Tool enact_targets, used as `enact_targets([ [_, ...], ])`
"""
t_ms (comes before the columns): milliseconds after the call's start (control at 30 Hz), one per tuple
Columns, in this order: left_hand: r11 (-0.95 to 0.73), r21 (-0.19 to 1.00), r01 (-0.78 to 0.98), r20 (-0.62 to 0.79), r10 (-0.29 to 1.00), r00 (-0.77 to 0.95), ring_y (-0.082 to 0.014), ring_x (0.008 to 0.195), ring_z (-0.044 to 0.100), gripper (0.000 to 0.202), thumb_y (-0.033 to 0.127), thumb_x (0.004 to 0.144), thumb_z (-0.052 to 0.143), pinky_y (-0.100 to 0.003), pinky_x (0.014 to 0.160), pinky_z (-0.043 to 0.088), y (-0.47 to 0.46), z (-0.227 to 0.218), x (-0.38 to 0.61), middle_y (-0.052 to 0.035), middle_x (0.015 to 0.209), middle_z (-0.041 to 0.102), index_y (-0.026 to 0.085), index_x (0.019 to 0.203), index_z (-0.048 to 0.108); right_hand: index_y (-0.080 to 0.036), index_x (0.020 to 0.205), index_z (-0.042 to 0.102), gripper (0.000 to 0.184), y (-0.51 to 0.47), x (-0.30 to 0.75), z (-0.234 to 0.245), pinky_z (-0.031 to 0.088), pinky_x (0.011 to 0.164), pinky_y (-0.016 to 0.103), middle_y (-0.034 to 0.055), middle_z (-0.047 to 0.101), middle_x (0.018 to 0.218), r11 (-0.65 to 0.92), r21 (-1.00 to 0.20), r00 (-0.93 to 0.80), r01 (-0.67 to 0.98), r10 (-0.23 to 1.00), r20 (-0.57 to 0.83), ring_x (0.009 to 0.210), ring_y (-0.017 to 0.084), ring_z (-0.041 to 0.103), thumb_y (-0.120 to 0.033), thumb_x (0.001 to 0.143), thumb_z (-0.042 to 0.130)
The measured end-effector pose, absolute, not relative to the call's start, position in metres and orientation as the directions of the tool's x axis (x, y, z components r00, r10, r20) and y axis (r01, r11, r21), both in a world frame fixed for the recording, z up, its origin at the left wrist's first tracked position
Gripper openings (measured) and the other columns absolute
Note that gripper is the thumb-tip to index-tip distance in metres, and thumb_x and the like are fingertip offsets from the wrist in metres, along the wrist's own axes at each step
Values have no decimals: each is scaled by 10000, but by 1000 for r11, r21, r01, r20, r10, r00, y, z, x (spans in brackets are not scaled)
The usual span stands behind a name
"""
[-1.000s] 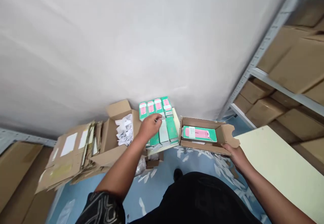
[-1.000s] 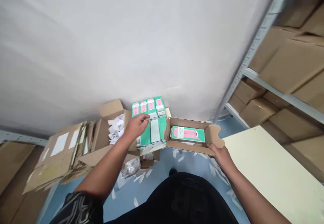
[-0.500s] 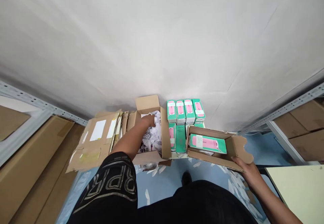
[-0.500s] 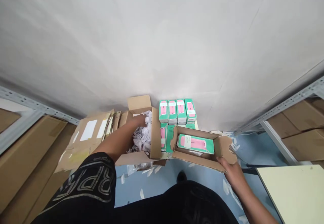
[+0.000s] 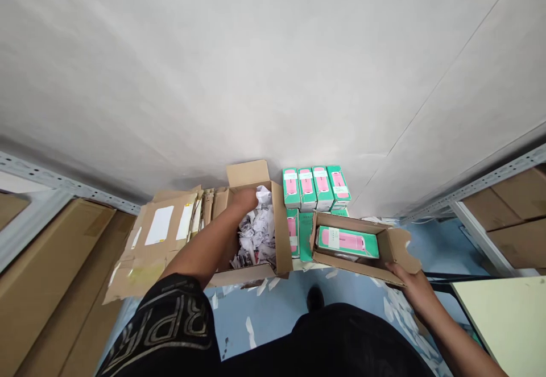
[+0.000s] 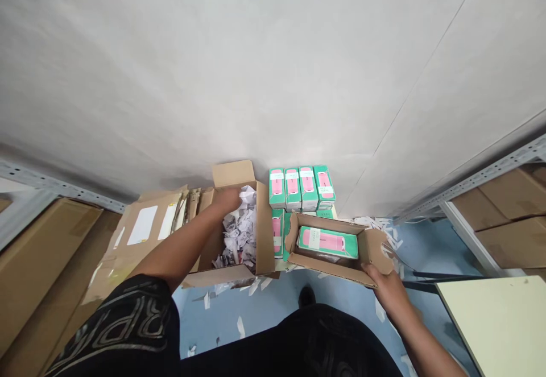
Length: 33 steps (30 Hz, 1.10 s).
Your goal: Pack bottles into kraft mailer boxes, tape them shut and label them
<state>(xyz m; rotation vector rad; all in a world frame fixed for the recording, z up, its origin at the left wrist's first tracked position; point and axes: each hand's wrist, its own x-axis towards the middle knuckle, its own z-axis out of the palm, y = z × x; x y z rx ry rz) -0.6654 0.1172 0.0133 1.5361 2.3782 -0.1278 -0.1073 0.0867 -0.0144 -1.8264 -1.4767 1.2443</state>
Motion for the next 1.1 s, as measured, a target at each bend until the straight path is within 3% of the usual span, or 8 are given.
enact_targets([
  [167,458,11,889,-228,867,-444,-324,1134,667,379,360,878,592,-359,898,500,106,48,-678,-182,1223,720,174,1199,671,-174,922,741,419,86,-123,-8,566,714,356,106,787,946,-294,-841,-29,455,939,-344,865,298,718,-522,692,698],
  [300,531,42,846,-246,826,-507,-293,1062,693,418,470,866,606,-313,819,507,96,65,-683,-145,1196,736,195,1176,654,-176,918,733,416,84,-134,0,559,678,351,98,782,932,-288,-843,-39,454,939,-342,827,287,709,-525,699,680],
  [467,533,62,844,-250,827,-504,-296,1066,696,439,461,806,679,-306,829,514,80,81,-684,-133,1190,746,206,1163,690,-181,903,721,384,85,-141,6,558,728,361,84,776,896,-226,-852,-108,473,944,-310,864,292,708,-507,707,668],
  [600,489,-77,869,-293,822,-488,-332,1062,694,364,421,761,736,-347,866,523,70,101,-681,-161,1148,752,200,1050,752,-174,933,728,404,82,-144,7,564,749,374,92,782,923,-212,-858,-122,467,946,-300,880,301,715,-499,702,668],
  [767,459,-163,873,-136,866,-481,-318,1062,686,361,357,842,663,-335,843,526,67,136,-679,-168,1191,723,177,1149,721,-182,895,730,353,75,-146,9,568,738,363,86,776,857,-233,-860,-158,455,929,-335,893,304,715,-485,731,653],
  [933,518,-97,850,-51,850,-524,-290,1006,670,313,353,879,670,-344,859,526,62,187,-675,-140,1101,735,134,1096,718,-189,875,721,340,65,-147,12,563,688,344,78,773,846,-247,-869,-127,428,936,-329,845,292,711,-482,712,664],
  [1100,385,233,893,201,879,-432,-208,933,630,334,370,929,651,-342,878,521,50,231,-640,-47,1090,734,170,1193,693,-205,850,705,288,55,-147,15,545,602,316,67,755,783,-260,-882,-95,392,942,-320,756,270,700,-446,698,665],
])
